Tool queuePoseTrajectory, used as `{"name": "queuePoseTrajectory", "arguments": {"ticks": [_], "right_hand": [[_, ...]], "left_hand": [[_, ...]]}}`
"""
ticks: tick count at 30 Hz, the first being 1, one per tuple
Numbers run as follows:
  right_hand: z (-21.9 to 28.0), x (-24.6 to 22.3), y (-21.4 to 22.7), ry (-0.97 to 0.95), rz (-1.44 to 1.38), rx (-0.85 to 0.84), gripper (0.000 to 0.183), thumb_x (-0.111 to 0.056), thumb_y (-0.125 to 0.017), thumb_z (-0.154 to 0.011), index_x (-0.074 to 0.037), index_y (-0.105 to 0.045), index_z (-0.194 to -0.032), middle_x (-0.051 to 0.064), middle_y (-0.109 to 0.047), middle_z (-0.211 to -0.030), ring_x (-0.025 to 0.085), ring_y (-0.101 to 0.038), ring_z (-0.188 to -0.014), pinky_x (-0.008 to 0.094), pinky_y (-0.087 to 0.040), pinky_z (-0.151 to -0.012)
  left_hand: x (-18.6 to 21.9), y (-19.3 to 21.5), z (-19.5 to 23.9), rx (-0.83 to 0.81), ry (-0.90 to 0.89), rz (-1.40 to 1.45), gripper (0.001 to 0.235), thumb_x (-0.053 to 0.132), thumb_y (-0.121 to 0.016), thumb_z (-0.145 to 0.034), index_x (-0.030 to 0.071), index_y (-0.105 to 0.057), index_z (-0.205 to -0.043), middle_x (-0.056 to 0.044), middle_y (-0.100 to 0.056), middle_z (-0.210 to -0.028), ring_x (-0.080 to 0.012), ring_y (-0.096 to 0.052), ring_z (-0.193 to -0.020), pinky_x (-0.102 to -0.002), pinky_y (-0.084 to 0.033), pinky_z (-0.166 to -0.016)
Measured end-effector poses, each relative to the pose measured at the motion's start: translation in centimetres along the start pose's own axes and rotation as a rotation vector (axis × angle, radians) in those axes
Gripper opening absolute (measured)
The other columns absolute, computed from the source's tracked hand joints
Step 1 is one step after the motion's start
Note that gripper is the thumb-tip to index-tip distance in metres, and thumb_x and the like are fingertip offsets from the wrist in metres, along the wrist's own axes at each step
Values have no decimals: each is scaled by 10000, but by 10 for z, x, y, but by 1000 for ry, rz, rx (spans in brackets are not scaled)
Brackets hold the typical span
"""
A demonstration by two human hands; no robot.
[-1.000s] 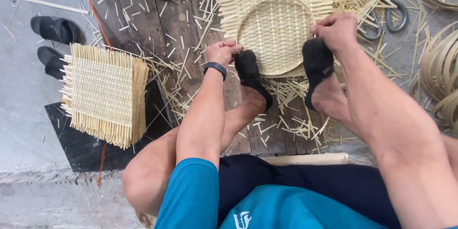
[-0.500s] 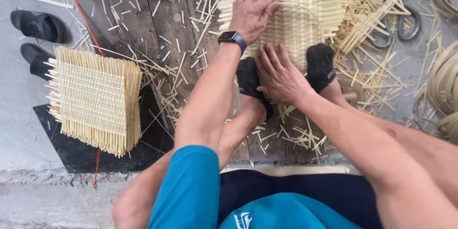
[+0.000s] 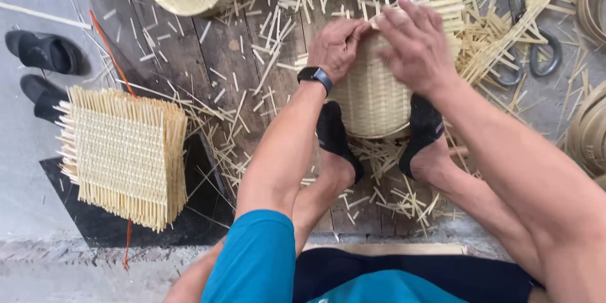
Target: The recorder is assembling and trimming bamboo strips to create a woven bamboo basket component.
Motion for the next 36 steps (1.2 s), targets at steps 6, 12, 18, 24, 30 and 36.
{"name": "queuePoseTrajectory", "arguments": {"ticks": [6, 12, 18, 24, 30, 36], "right_hand": [[-12, 66, -31, -373, -321, 29, 160, -199, -689, -1091, -82, -766, -1169, 101, -733, -903, 217, -669, -793, 375, -541, -736], [-1, 66, -28, -752, -513, -134, 205, -263, -659, -1080, -127, -807, -1036, 70, -696, -689, 159, -523, -500, 342, -446, -455], [12, 47, -4, -331, -202, 305, 186, -263, -658, -1087, -115, -772, -1080, 21, -749, -886, 98, -657, -728, 337, -568, -712], [30, 90, -54, -869, -825, 82, 212, -316, -713, -1033, -130, -813, -1043, 27, -735, -766, 85, -557, -590, 280, -454, -513], [0, 99, -49, -1144, -828, -174, 363, -423, -593, -1081, -114, -779, -1039, 116, -692, -809, 130, -512, -576, 322, -486, -544], [-71, 45, -60, -357, -382, -60, 445, -511, -410, -1166, -232, -756, -1154, 98, -745, -1044, 174, -661, -888, 422, -543, -785]], "left_hand": [[-5, -5, -20, -225, 375, 46, 322, 444, -562, -1007, 200, -755, -1088, -67, -764, -847, -240, -732, -757, -400, -549, -671], [-29, -19, -24, -223, 523, -21, 395, 535, -656, -903, 157, -770, -878, -58, -741, -702, -211, -685, -645, -406, -502, -610], [-44, -23, -14, -209, 616, 97, 473, 554, -755, -818, 89, -737, -740, -49, -726, -682, -160, -675, -643, -332, -524, -624], [-51, -25, -9, -168, 580, 166, 446, 510, -764, -834, 79, -727, -724, -22, -721, -653, -116, -630, -588, -309, -496, -561], [-61, -27, -27, -177, 551, 181, 443, 478, -809, -848, 47, -746, -773, -38, -709, -681, -113, -609, -618, -288, -503, -575], [-65, -14, 30, 106, 505, 400, 689, 444, -829, -756, 66, -521, -1243, -104, -706, -989, -153, -690, -819, -341, -614, -715]]}}
Point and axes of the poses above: each hand's wrist, its own z-axis away from the middle knuckle, its own y-axis out of the back of the hand, x = y × z, the point moved 7 cm from there along -z, towards the middle knuckle
